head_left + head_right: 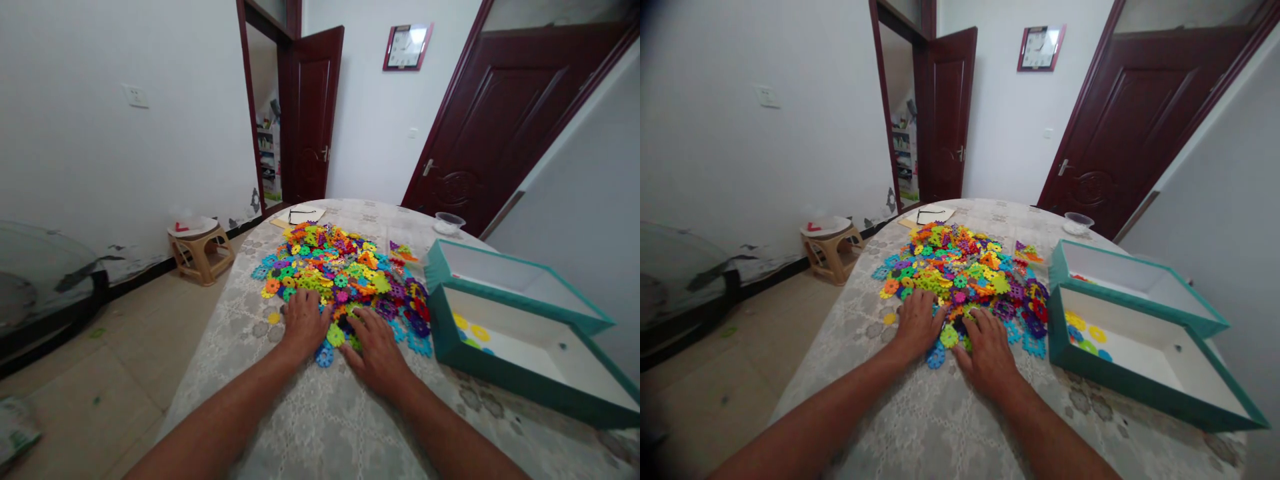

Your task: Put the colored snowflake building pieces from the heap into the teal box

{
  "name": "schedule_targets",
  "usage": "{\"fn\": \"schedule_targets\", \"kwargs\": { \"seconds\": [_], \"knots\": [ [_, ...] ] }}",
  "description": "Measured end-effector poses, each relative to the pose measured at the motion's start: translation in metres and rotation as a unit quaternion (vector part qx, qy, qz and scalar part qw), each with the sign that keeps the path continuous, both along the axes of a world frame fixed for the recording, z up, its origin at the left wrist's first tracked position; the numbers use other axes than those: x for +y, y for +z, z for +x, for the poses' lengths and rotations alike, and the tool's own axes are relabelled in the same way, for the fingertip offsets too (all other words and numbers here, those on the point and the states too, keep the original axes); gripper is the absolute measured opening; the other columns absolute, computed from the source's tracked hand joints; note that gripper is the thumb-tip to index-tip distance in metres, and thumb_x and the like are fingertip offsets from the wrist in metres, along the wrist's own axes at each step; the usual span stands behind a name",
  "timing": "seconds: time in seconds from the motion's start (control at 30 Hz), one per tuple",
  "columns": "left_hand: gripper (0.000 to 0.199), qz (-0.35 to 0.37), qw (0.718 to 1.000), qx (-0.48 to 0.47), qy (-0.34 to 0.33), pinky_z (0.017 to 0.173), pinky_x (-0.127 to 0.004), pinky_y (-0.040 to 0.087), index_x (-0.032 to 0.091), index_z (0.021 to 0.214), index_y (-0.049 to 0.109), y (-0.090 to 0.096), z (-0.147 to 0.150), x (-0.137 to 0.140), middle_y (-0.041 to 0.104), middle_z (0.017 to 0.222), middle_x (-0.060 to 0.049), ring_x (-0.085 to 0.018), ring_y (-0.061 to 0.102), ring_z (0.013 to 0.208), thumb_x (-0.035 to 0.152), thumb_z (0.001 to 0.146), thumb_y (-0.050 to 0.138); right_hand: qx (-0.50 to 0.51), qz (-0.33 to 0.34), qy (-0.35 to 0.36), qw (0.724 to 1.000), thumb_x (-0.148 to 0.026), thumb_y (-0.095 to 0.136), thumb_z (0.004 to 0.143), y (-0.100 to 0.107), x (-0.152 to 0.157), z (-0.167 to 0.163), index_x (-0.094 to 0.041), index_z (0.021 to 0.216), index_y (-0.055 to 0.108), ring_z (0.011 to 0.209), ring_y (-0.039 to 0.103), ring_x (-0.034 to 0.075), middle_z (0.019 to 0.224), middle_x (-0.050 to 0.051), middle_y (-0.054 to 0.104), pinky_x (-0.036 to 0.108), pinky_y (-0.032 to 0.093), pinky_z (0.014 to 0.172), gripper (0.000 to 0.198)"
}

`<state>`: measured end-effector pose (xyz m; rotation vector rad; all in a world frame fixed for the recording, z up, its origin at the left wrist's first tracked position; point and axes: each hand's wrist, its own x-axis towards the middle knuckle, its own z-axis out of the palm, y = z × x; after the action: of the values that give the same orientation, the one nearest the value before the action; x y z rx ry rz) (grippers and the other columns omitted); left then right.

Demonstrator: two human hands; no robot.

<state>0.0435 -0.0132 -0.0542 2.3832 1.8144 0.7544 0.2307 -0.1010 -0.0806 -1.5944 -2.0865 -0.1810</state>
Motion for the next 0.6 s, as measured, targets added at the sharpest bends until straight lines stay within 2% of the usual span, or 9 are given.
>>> {"fn": "schedule_targets", "kwargs": {
  "seconds": [0.2, 0.37, 0.47, 0.53, 0.6],
  "knots": [
    [0.024, 0.048, 0.994, -0.057, -0.074, 0.1, -0.047, 0.046, 0.019, 0.114, 0.063, -0.002, 0.037, -0.005, 0.061, 0.119, -0.013, -0.029, 0.056, 0.113, 0.036, 0.097, 0.065, 0.017, 0.003, -0.002, 1.0, -0.023, 0.065, 0.093, 0.004, 0.003, 0.013, -0.018, 0.132, 0.065, 0.141, 0.048, 0.037, 0.145, 0.019, 0.057, 0.059, 0.043, 0.119, 0.039],
    [0.016, 0.047, 0.982, -0.12, -0.136, 0.104, -0.049, 0.047, 0.02, 0.11, 0.062, 0.001, 0.068, -0.005, 0.061, 0.12, -0.011, -0.029, 0.056, 0.115, 0.029, 0.096, 0.064, 0.046, 0.017, 0.008, 0.999, -0.018, 0.063, 0.092, 0.006, 0.008, 0.027, -0.016, 0.136, 0.062, 0.137, 0.05, 0.035, 0.14, 0.019, 0.059, 0.058, 0.044, 0.119, 0.044],
    [0.013, 0.033, 0.959, -0.176, -0.221, 0.108, -0.047, 0.047, 0.021, 0.111, 0.06, 0.006, 0.073, 0.004, 0.062, 0.12, -0.01, -0.026, 0.057, 0.117, 0.024, 0.099, 0.056, 0.061, 0.024, 0.011, 0.998, -0.018, 0.062, 0.092, 0.009, 0.008, 0.03, -0.015, 0.137, 0.061, 0.136, 0.051, 0.035, 0.14, 0.02, 0.059, 0.058, 0.045, 0.117, 0.045],
    [0.018, 0.014, 0.934, -0.201, -0.295, 0.111, -0.045, 0.047, 0.021, 0.115, 0.06, 0.012, 0.068, 0.014, 0.063, 0.122, -0.01, -0.024, 0.058, 0.121, 0.021, 0.101, 0.049, 0.068, 0.031, 0.008, 0.997, -0.018, 0.061, 0.092, 0.01, 0.009, 0.032, -0.015, 0.132, 0.064, 0.134, 0.053, 0.034, 0.138, 0.02, 0.06, 0.058, 0.046, 0.116, 0.04],
    [0.023, -0.011, 0.918, -0.207, -0.338, 0.11, -0.042, 0.048, 0.021, 0.116, 0.061, 0.019, 0.057, 0.022, 0.065, 0.121, -0.009, -0.022, 0.06, 0.12, 0.019, 0.102, 0.043, 0.076, 0.041, -0.003, 0.996, -0.016, 0.058, 0.093, 0.011, 0.01, 0.035, -0.016, 0.124, 0.068, 0.13, 0.056, 0.033, 0.134, 0.019, 0.063, 0.056, 0.048, 0.114, 0.032]
  ]
}}
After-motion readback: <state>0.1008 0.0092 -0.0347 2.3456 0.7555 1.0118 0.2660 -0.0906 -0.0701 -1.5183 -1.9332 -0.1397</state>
